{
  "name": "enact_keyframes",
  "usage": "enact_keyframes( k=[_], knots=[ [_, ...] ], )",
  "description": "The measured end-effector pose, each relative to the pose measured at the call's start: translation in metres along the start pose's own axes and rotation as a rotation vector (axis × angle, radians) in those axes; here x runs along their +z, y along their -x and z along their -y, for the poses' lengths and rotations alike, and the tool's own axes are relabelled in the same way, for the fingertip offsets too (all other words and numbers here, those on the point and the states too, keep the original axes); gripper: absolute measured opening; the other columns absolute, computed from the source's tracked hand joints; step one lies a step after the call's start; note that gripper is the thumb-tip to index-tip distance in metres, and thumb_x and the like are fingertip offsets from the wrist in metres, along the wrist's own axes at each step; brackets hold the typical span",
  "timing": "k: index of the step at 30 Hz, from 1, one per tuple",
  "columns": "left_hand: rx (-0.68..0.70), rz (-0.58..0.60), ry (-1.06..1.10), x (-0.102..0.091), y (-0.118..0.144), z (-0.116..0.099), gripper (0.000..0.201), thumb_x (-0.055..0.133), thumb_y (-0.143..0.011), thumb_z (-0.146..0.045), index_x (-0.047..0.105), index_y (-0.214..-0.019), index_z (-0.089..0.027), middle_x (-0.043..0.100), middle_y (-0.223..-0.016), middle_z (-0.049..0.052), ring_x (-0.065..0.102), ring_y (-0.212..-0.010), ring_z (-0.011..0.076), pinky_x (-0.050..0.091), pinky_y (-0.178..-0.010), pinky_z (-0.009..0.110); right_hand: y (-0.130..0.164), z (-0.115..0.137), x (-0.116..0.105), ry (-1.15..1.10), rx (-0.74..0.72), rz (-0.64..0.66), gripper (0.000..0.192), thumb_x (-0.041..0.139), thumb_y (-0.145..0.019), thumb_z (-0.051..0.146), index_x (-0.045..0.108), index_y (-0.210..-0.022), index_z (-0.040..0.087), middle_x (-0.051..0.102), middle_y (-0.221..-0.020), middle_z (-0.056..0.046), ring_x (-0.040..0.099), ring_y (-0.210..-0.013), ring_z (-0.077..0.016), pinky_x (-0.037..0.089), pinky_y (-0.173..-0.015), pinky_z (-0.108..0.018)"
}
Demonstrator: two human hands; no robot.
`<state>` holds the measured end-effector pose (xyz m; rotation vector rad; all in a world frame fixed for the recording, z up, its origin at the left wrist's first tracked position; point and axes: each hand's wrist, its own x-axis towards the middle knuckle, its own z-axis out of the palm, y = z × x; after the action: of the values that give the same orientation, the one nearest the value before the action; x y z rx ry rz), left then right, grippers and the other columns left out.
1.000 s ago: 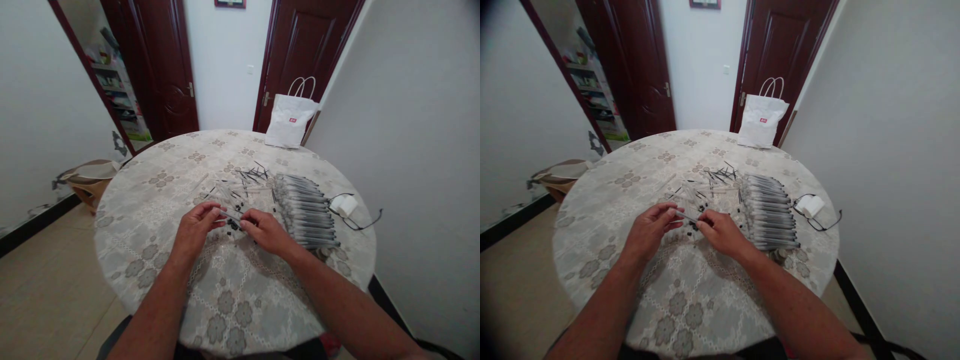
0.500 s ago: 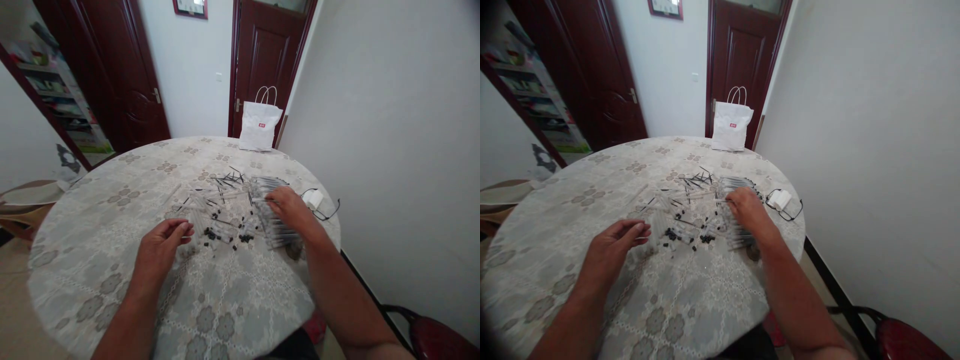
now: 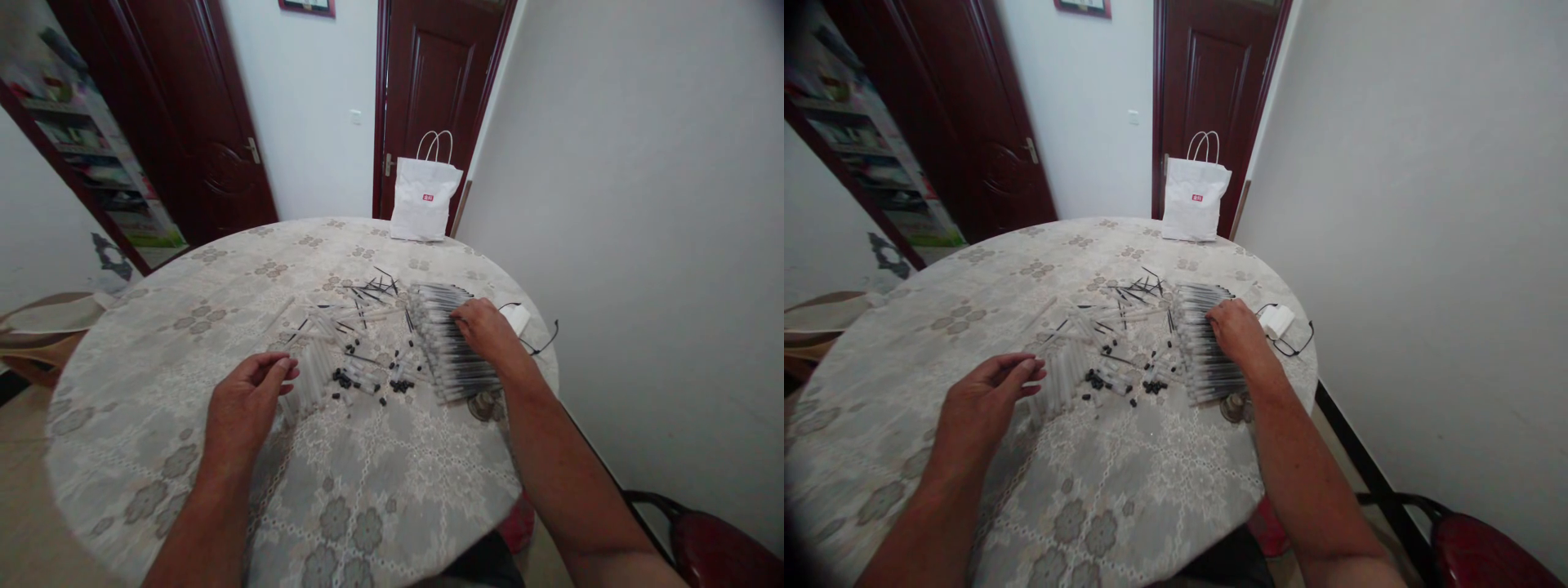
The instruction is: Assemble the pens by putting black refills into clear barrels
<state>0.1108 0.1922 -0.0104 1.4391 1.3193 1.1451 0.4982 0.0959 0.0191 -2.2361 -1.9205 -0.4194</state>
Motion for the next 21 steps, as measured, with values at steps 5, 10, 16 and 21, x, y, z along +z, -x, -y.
enact_keyframes(
  k=[5, 10, 16, 21],
  knots=[
    [-0.007, -0.008, 0.02, -0.001, -0.001, 0.002, 0.028, 0.071, -0.08, -0.04, 0.071, -0.096, -0.018, 0.076, -0.089, 0.007, 0.075, -0.085, 0.0238, 0.063, -0.069, 0.033, 0.002, 0.002, 0.001, -0.004, -0.002, -0.008, 0.027, 0.052, -0.096, 0.015, 0.075, -0.11, 0.017, 0.073, -0.106, -0.011, 0.06, -0.103, -0.0245, 0.042, -0.096, -0.033],
    [0.017, -0.014, 0.001, -0.002, -0.003, 0.009, 0.027, 0.071, -0.08, -0.04, 0.071, -0.096, -0.018, 0.076, -0.087, 0.007, 0.074, -0.084, 0.0232, 0.062, -0.066, 0.031, 0.001, 0.018, -0.01, -0.025, -0.026, -0.049, 0.026, 0.053, -0.096, 0.016, 0.074, -0.111, 0.015, 0.072, -0.107, -0.013, 0.061, -0.105, -0.026, 0.043, -0.096, -0.034],
    [0.041, -0.031, -0.005, -0.003, -0.005, 0.014, 0.026, 0.07, -0.081, -0.039, 0.071, -0.095, -0.018, 0.075, -0.086, 0.006, 0.074, -0.082, 0.023, 0.06, -0.064, 0.031, -0.001, 0.08, -0.029, -0.15, -0.204, 0.041, 0.022, 0.053, -0.099, 0.021, 0.072, -0.11, 0.018, 0.072, -0.106, -0.01, 0.063, -0.099, -0.0228, 0.044, -0.09, -0.032],
    [0.043, -0.032, -0.019, -0.005, -0.006, 0.019, 0.025, 0.068, -0.082, -0.039, 0.07, -0.095, -0.018, 0.076, -0.085, 0.007, 0.074, -0.081, 0.0231, 0.057, -0.064, 0.031, -0.003, 0.136, -0.021, -0.181, -0.364, 0.259, 0.018, 0.06, -0.096, 0.024, 0.071, -0.11, 0.023, 0.072, -0.101, -0.007, 0.065, -0.096, -0.0223, 0.044, -0.081, -0.03]
  ],
)
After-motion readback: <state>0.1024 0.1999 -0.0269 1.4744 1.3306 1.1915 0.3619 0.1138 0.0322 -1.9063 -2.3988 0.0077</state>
